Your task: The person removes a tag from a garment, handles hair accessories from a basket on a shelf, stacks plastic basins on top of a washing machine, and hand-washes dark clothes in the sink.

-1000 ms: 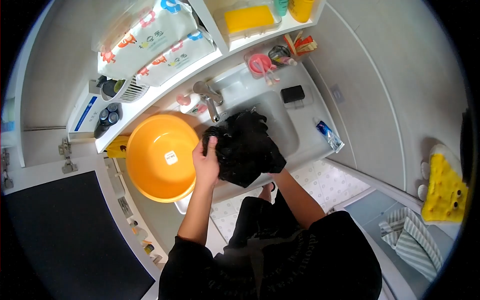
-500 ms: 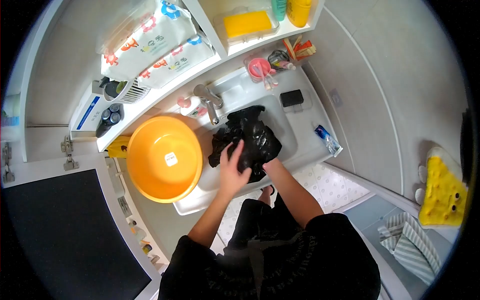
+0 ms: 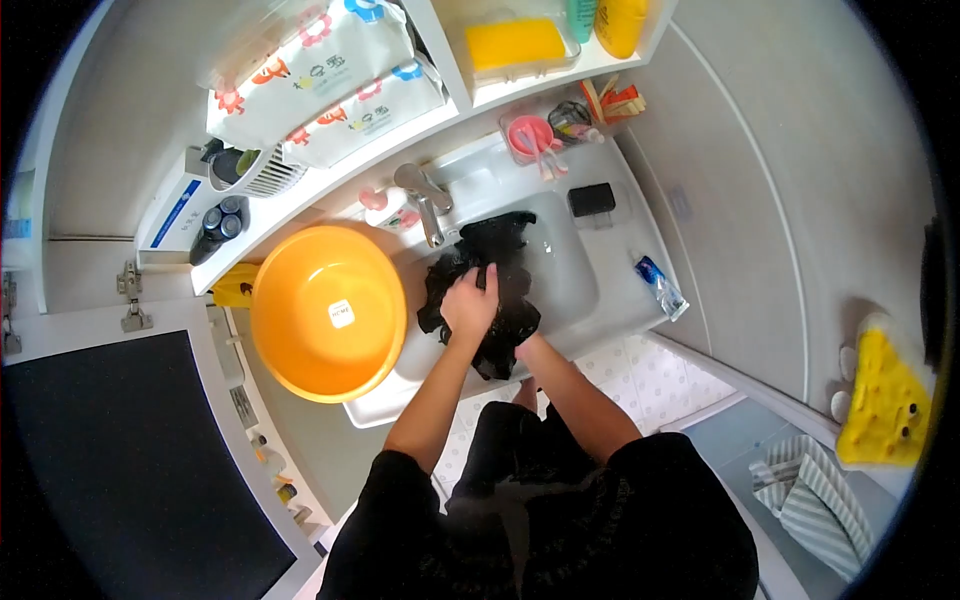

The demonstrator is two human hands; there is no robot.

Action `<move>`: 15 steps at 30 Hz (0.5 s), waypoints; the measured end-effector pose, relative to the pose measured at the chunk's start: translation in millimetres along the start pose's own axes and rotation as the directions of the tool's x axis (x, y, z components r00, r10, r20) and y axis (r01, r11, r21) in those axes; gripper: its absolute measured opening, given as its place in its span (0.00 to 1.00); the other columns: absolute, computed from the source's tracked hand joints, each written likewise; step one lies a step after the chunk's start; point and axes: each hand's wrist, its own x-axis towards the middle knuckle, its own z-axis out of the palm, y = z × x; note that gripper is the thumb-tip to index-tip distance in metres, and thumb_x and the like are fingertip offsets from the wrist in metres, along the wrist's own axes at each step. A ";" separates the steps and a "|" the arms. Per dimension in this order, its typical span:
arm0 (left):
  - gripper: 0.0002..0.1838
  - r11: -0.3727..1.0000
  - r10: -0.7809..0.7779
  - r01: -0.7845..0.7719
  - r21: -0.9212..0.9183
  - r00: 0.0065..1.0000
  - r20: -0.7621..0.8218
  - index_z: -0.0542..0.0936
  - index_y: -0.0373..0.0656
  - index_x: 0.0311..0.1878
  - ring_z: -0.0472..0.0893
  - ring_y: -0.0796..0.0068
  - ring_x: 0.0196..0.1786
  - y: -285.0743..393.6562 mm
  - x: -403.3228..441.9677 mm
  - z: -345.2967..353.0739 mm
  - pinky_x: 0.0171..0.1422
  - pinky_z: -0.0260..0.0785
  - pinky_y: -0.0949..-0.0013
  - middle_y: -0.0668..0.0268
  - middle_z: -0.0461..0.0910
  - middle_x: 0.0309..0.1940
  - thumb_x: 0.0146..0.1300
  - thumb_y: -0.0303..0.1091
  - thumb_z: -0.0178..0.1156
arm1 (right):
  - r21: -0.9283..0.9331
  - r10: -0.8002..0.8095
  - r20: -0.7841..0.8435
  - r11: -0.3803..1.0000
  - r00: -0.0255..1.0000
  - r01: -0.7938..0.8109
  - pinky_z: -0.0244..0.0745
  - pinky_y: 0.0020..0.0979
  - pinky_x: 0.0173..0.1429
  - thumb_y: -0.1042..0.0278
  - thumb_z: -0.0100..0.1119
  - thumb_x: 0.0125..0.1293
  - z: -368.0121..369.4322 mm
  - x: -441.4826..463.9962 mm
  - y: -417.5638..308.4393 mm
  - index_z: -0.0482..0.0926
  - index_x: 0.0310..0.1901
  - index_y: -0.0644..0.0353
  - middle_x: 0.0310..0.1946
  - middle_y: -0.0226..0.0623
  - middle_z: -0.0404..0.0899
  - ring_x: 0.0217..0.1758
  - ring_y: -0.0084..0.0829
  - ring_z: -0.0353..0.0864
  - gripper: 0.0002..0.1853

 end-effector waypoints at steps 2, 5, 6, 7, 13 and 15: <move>0.20 0.976 0.160 -0.157 -0.151 0.987 0.013 0.85 0.54 0.54 0.86 0.46 0.41 -2.2 -21.7 -11.2 0.45 0.79 0.49 0.48 0.84 0.48 0.68 0.55 0.61 | -0.001 0.009 0.001 1.000 1.000 -0.009 0.72 0.35 0.65 0.59 0.47 0.80 -9.6 6.7 -3.5 0.74 0.67 0.58 0.58 0.33 0.80 0.60 0.33 0.78 0.21; 0.34 0.937 0.342 -0.326 -0.123 0.929 0.142 0.72 0.70 0.73 0.66 0.36 0.72 13.1 -63.4 -20.5 0.69 0.68 0.41 0.45 0.64 0.74 0.63 0.57 0.66 | -0.014 0.035 -0.087 0.999 0.996 -0.037 0.71 0.35 0.65 0.59 0.47 0.80 -9.1 4.4 1.5 0.74 0.67 0.59 0.58 0.33 0.80 0.60 0.33 0.78 0.21; 0.39 0.947 0.303 -0.318 0.046 0.931 0.201 0.69 0.72 0.76 0.55 0.31 0.79 28.5 -71.9 -31.8 0.72 0.61 0.31 0.46 0.55 0.80 0.61 0.60 0.67 | -0.024 0.043 -0.140 0.999 0.989 -0.046 0.71 0.35 0.65 0.59 0.47 0.80 -5.2 3.3 4.1 0.74 0.67 0.59 0.58 0.33 0.80 0.60 0.33 0.78 0.21; 0.43 0.977 0.209 -0.211 -0.018 0.948 0.239 0.64 0.76 0.78 0.44 0.26 0.81 23.8 -62.2 -23.2 0.77 0.53 0.32 0.50 0.42 0.84 0.60 0.63 0.68 | -0.034 0.050 -0.199 0.998 0.979 -0.057 0.71 0.35 0.65 0.59 0.46 0.80 -1.6 0.8 8.0 0.74 0.67 0.59 0.58 0.33 0.80 0.60 0.33 0.78 0.21; 0.24 0.985 -0.126 0.130 -0.109 0.991 0.046 0.86 0.59 0.55 0.86 0.43 0.42 -24.5 -2.3 7.7 0.47 0.79 0.49 0.47 0.86 0.47 0.63 0.61 0.64 | -0.099 0.127 -0.414 0.978 0.901 -0.183 0.70 0.34 0.65 0.59 0.45 0.80 -6.3 -10.3 24.7 0.73 0.67 0.60 0.59 0.34 0.79 0.59 0.33 0.78 0.21; 0.24 0.940 -0.268 0.281 -0.192 0.959 0.089 0.85 0.52 0.56 0.86 0.46 0.43 -37.5 6.7 10.8 0.49 0.78 0.52 0.49 0.86 0.45 0.66 0.59 0.63 | -0.097 0.158 -0.312 0.976 0.937 -0.197 0.68 0.34 0.68 0.63 0.48 0.79 -16.9 -18.5 26.3 0.70 0.69 0.62 0.63 0.38 0.77 0.64 0.34 0.75 0.22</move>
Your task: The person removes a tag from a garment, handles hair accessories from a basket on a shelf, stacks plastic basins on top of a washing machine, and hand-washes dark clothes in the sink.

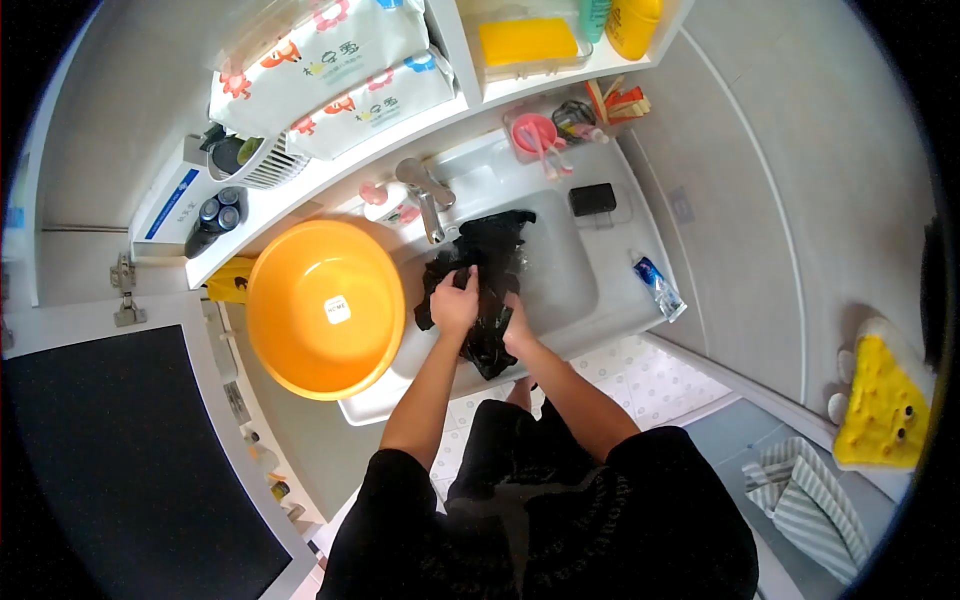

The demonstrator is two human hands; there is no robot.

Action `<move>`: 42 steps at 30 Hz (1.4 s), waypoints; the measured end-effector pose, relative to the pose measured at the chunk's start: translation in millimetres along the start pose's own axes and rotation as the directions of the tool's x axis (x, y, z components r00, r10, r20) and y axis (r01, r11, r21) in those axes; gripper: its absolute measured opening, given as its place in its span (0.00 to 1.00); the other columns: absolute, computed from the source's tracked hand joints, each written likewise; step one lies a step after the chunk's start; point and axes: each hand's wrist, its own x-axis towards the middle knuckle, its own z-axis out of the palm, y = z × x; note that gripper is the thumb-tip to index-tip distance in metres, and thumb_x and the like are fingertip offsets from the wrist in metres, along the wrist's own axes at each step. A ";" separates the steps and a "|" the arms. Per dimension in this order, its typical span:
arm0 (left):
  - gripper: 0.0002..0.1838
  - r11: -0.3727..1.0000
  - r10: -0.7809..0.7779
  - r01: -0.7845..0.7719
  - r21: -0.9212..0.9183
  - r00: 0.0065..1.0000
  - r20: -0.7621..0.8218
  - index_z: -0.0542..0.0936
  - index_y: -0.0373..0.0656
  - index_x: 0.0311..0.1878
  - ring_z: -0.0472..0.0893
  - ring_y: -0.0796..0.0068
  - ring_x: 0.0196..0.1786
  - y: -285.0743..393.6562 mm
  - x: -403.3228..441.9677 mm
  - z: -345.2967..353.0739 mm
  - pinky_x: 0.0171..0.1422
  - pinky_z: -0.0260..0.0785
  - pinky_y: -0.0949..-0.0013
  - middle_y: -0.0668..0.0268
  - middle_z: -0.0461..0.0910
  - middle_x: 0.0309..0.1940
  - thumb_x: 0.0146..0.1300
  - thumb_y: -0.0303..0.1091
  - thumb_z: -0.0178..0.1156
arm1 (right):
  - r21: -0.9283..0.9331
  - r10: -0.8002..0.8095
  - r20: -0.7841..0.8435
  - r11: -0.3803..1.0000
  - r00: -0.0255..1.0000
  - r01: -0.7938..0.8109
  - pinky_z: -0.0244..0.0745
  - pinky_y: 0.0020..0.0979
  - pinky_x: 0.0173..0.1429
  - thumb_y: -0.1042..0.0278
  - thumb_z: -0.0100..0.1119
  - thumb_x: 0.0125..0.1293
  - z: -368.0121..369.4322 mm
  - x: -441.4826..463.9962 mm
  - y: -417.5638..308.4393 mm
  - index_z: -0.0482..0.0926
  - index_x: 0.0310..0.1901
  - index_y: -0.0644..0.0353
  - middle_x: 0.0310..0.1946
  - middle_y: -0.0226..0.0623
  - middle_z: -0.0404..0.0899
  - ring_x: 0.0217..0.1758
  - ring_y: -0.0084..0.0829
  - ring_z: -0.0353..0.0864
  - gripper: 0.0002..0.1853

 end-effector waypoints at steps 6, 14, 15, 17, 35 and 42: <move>0.26 0.451 -0.021 0.241 -0.859 0.965 0.260 0.69 0.54 0.76 0.73 0.62 0.70 -26.1 -15.2 -21.7 0.70 0.70 0.60 0.63 0.70 0.72 0.77 0.34 0.55 | -0.252 -0.271 0.210 0.913 0.939 0.320 0.66 0.35 0.74 0.64 0.54 0.76 -55.1 28.3 1.0 0.64 0.74 0.62 0.71 0.40 0.68 0.70 0.36 0.70 0.28; 0.29 0.926 0.205 -0.192 -0.326 0.979 0.003 0.72 0.62 0.73 0.65 0.39 0.73 11.8 -65.2 31.6 0.77 0.57 0.55 0.42 0.69 0.67 0.72 0.58 0.57 | -0.948 -0.446 0.199 0.136 0.873 0.286 0.70 0.48 0.67 0.52 0.55 0.71 -17.7 0.9 -2.0 0.63 0.74 0.61 0.69 0.47 0.70 0.74 0.52 0.63 0.35; 0.24 0.946 0.181 -0.191 -0.260 0.981 -0.063 0.79 0.58 0.65 0.70 0.39 0.67 19.3 -57.9 30.7 0.71 0.64 0.53 0.45 0.75 0.61 0.72 0.58 0.57 | -0.921 -0.521 0.218 0.170 0.825 0.350 0.71 0.48 0.64 0.52 0.55 0.71 -19.0 4.1 1.8 0.65 0.71 0.61 0.67 0.48 0.71 0.71 0.52 0.66 0.32; 0.24 0.985 0.100 -0.112 -0.135 0.991 -0.092 0.83 0.52 0.59 0.79 0.41 0.58 29.4 -50.8 24.0 0.61 0.72 0.50 0.46 0.82 0.52 0.75 0.59 0.52 | -0.855 -0.659 0.204 0.240 0.724 0.459 0.74 0.50 0.58 0.52 0.54 0.73 -21.6 13.7 10.6 0.71 0.65 0.62 0.61 0.51 0.77 0.63 0.54 0.74 0.27; 0.37 0.417 -0.073 0.345 -0.841 0.935 0.347 0.55 0.55 0.83 0.61 0.62 0.78 -89.7 -71.4 -49.5 0.77 0.57 0.48 0.60 0.57 0.80 0.73 0.45 0.54 | -0.879 -0.637 0.044 0.341 0.769 0.333 0.58 0.48 0.77 0.49 0.58 0.74 -7.1 19.2 -71.6 0.68 0.73 0.60 0.71 0.52 0.68 0.74 0.52 0.65 0.33; 0.39 -0.127 -0.315 0.246 -0.961 0.909 0.274 0.60 0.51 0.76 0.73 0.55 0.68 -139.7 -126.8 -130.4 0.65 0.75 0.46 0.53 0.65 0.71 0.69 0.60 0.57 | -0.774 -0.531 0.491 0.098 0.691 0.626 0.59 0.55 0.74 0.62 0.66 0.63 74.2 -38.3 -23.2 0.76 0.65 0.56 0.67 0.47 0.72 0.70 0.52 0.69 0.28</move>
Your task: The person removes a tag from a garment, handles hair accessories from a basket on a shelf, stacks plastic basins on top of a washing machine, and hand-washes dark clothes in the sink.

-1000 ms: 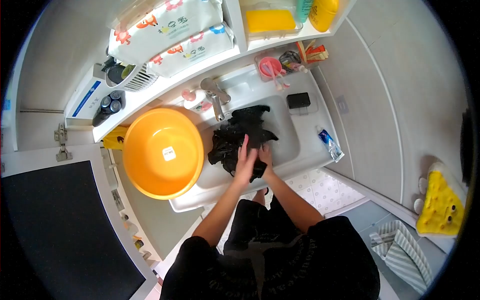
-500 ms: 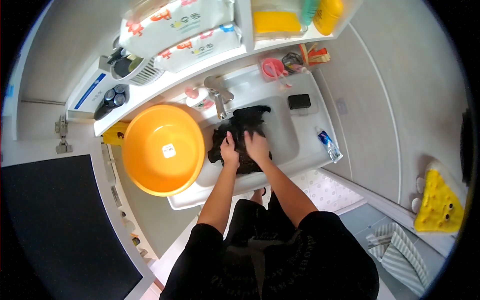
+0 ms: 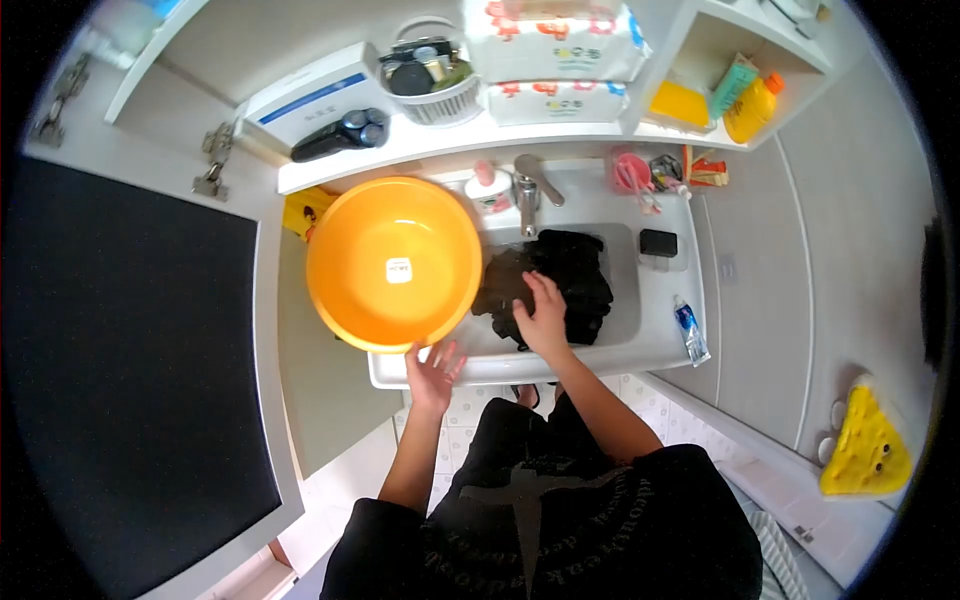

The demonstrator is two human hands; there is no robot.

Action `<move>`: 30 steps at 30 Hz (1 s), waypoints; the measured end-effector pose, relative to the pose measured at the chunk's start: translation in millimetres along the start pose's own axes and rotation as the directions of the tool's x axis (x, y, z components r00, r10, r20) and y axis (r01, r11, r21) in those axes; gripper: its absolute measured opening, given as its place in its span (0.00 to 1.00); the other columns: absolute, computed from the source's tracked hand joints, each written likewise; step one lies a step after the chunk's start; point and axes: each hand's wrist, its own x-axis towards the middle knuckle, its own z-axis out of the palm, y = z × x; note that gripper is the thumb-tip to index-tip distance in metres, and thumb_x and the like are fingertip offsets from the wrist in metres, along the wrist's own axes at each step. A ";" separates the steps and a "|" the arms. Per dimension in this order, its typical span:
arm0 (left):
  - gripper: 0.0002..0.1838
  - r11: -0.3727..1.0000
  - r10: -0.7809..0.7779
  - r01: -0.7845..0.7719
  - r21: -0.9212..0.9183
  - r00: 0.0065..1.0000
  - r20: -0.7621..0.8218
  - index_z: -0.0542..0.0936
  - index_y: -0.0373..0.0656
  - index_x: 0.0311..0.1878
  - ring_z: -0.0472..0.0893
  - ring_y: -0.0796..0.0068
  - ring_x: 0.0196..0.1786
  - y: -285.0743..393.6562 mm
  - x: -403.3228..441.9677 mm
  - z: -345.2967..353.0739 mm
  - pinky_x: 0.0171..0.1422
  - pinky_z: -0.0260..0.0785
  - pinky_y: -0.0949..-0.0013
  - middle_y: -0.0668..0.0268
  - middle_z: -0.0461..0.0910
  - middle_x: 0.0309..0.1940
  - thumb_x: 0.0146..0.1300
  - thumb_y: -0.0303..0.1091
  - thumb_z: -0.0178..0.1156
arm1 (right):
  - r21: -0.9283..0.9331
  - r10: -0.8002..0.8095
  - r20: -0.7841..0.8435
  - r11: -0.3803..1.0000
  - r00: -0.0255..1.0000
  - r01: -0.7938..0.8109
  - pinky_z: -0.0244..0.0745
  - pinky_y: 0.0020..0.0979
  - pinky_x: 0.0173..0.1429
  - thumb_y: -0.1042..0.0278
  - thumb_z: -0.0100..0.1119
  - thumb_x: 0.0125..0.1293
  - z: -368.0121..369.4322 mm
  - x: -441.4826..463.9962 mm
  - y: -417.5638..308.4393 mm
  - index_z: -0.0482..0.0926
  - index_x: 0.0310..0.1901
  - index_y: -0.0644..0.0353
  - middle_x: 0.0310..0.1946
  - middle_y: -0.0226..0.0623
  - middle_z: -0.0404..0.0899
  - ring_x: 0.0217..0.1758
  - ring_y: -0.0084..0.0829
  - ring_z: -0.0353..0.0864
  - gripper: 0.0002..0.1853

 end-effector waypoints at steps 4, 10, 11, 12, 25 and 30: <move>0.32 0.990 0.139 -0.137 0.026 0.985 -0.102 0.65 0.45 0.70 0.79 0.57 0.58 35.4 23.5 -5.5 0.50 0.80 0.55 0.53 0.71 0.64 0.72 0.54 0.56 | 0.081 0.050 0.271 0.994 0.961 -0.074 0.63 0.44 0.76 0.63 0.63 0.69 37.6 -4.0 -23.9 0.60 0.76 0.63 0.73 0.50 0.67 0.75 0.47 0.67 0.37; 0.17 0.979 0.188 -0.184 0.089 0.981 -0.042 0.69 0.42 0.61 0.77 0.72 0.31 46.7 60.4 -32.1 0.23 0.63 0.73 0.62 0.79 0.45 0.71 0.29 0.51 | 0.476 0.390 0.564 0.567 0.728 -0.673 0.75 0.37 0.65 0.59 0.61 0.73 57.1 -6.9 -46.7 0.58 0.77 0.62 0.70 0.44 0.70 0.65 0.35 0.77 0.36; 0.17 0.980 0.182 -0.178 0.085 0.982 -0.043 0.69 0.42 0.61 0.77 0.73 0.31 46.1 55.3 -35.4 0.23 0.63 0.74 0.63 0.79 0.45 0.70 0.28 0.51 | 0.499 0.380 0.575 0.540 0.725 -0.678 0.76 0.38 0.65 0.60 0.60 0.74 55.7 -9.2 -46.1 0.59 0.76 0.61 0.69 0.43 0.71 0.64 0.35 0.78 0.35; 0.18 0.983 0.169 -0.163 0.086 0.983 -0.072 0.69 0.42 0.61 0.78 0.72 0.32 46.0 44.5 -33.9 0.24 0.66 0.74 0.62 0.79 0.46 0.69 0.27 0.50 | 0.540 0.369 0.582 0.490 0.724 -0.684 0.76 0.39 0.66 0.61 0.60 0.74 51.0 -11.4 -48.2 0.59 0.76 0.60 0.68 0.42 0.72 0.64 0.35 0.78 0.34; 0.30 0.989 -0.003 -0.018 0.146 0.990 0.144 0.64 0.43 0.69 0.85 0.66 0.47 -5.5 -80.8 -87.2 0.38 0.82 0.68 0.60 0.78 0.54 0.63 0.16 0.50 | 0.648 0.324 0.577 0.377 0.750 -0.662 0.80 0.41 0.61 0.67 0.61 0.71 -97.0 -113.8 -58.8 0.64 0.73 0.55 0.65 0.36 0.75 0.64 0.33 0.78 0.30; 0.29 0.955 -0.002 -0.088 0.285 0.953 0.302 0.67 0.42 0.68 0.82 0.64 0.56 -28.0 -101.0 -77.7 0.53 0.80 0.63 0.60 0.77 0.59 0.63 0.16 0.53 | 0.729 0.400 0.410 0.396 0.820 -0.558 0.84 0.39 0.56 0.71 0.63 0.70 -148.3 -187.0 -44.4 0.70 0.66 0.61 0.55 0.39 0.82 0.53 0.34 0.85 0.25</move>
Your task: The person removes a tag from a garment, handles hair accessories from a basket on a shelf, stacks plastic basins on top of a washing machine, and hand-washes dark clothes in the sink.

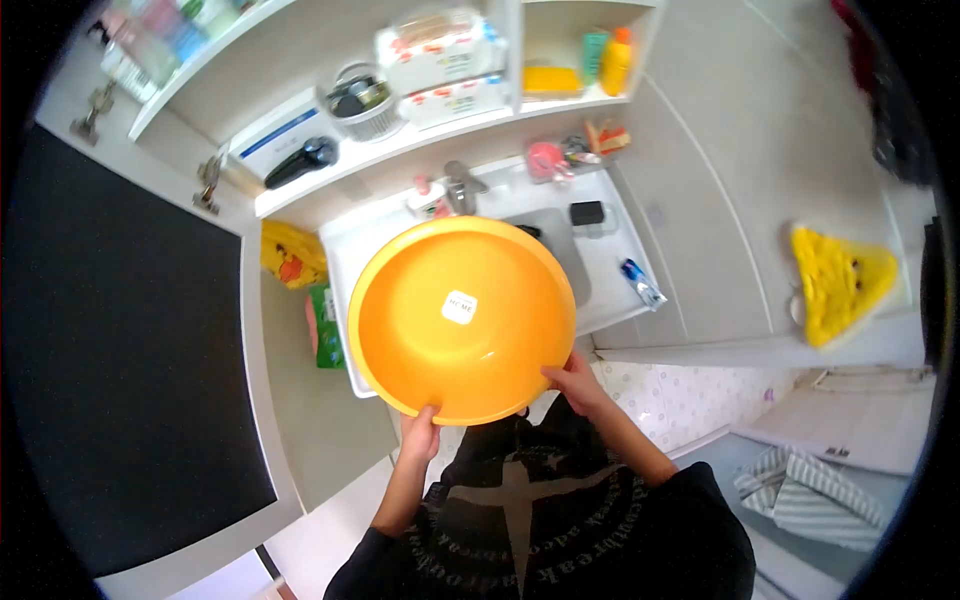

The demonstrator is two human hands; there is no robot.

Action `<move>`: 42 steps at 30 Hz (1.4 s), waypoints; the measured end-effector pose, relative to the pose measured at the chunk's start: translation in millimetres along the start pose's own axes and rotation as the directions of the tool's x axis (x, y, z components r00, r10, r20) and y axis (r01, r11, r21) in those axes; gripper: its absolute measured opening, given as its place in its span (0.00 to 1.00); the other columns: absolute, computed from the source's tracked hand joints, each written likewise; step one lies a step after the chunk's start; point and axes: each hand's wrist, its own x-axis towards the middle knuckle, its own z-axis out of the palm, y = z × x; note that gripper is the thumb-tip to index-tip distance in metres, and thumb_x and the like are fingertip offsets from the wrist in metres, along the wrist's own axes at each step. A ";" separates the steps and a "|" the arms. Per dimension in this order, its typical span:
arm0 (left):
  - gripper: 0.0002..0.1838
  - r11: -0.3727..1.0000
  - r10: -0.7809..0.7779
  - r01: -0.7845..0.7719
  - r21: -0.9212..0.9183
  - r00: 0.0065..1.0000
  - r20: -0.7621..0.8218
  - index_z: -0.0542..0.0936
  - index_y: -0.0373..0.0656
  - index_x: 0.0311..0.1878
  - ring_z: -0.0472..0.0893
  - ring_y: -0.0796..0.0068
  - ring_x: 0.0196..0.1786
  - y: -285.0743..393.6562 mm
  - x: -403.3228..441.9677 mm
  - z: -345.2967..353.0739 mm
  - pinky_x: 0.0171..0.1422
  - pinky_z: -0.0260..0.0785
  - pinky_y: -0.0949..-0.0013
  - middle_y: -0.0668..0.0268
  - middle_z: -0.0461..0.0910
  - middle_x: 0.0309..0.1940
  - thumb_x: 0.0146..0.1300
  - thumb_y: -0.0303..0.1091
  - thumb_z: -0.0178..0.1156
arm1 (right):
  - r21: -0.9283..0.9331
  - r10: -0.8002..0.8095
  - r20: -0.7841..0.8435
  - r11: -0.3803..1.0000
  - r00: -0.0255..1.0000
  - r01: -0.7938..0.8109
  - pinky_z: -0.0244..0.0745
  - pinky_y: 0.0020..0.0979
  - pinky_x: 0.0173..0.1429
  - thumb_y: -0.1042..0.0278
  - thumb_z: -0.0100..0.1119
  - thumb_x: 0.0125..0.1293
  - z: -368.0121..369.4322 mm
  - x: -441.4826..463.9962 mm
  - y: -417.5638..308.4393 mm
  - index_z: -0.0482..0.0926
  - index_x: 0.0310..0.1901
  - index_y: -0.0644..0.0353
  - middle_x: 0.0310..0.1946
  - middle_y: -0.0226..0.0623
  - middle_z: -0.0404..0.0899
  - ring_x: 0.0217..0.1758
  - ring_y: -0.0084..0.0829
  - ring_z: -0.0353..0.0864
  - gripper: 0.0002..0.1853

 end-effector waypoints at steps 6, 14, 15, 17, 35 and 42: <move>0.32 0.985 -0.057 0.023 0.170 0.979 0.196 0.68 0.42 0.69 0.79 0.62 0.63 -37.4 -15.6 32.9 0.65 0.76 0.58 0.61 0.77 0.61 0.60 0.14 0.56 | 0.075 -0.140 -0.106 0.986 0.985 0.148 0.84 0.38 0.56 0.75 0.67 0.68 -68.0 -103.1 22.2 0.71 0.64 0.63 0.55 0.39 0.82 0.54 0.33 0.85 0.24; 0.31 0.917 -0.301 0.148 0.370 0.865 0.402 0.69 0.39 0.68 0.80 0.60 0.62 -130.9 -100.5 113.7 0.66 0.75 0.60 0.60 0.77 0.61 0.59 0.13 0.56 | 0.178 -0.288 -0.439 0.901 0.851 0.396 0.81 0.34 0.56 0.74 0.72 0.63 -152.8 -296.5 72.1 0.74 0.63 0.62 0.54 0.38 0.84 0.53 0.30 0.85 0.26; 0.31 0.909 -0.324 0.153 0.388 0.844 0.427 0.69 0.39 0.67 0.80 0.60 0.63 -148.3 -110.6 121.8 0.66 0.75 0.60 0.59 0.77 0.61 0.59 0.13 0.56 | 0.173 -0.306 -0.483 0.885 0.820 0.432 0.81 0.34 0.56 0.74 0.72 0.63 -162.0 -321.4 77.6 0.75 0.62 0.63 0.54 0.37 0.84 0.53 0.30 0.84 0.26; 0.30 0.883 -0.380 0.159 0.442 0.793 0.476 0.70 0.39 0.67 0.80 0.60 0.63 -175.8 -135.7 145.0 0.66 0.75 0.59 0.59 0.77 0.61 0.59 0.14 0.56 | 0.160 -0.339 -0.570 0.847 0.748 0.506 0.81 0.33 0.55 0.74 0.72 0.62 -178.3 -366.1 88.7 0.76 0.60 0.63 0.52 0.37 0.84 0.53 0.29 0.84 0.25; 0.26 0.677 -0.683 0.114 0.727 0.466 0.563 0.67 0.40 0.67 0.86 0.60 0.52 -361.4 -221.8 397.5 0.46 0.88 0.59 0.57 0.80 0.56 0.65 0.20 0.56 | 0.132 -0.136 -0.947 0.661 0.291 0.738 0.85 0.38 0.48 0.67 0.62 0.71 -348.5 -490.8 90.8 0.73 0.62 0.59 0.53 0.35 0.82 0.52 0.31 0.86 0.21; 0.23 0.625 -0.739 0.150 0.766 0.429 0.519 0.67 0.40 0.65 0.86 0.59 0.51 -413.3 -201.4 498.5 0.45 0.86 0.59 0.56 0.80 0.55 0.67 0.23 0.55 | 0.126 -0.127 -0.930 0.772 0.346 0.622 0.87 0.39 0.43 0.64 0.63 0.71 -434.0 -475.0 10.2 0.66 0.67 0.58 0.55 0.38 0.81 0.50 0.34 0.87 0.27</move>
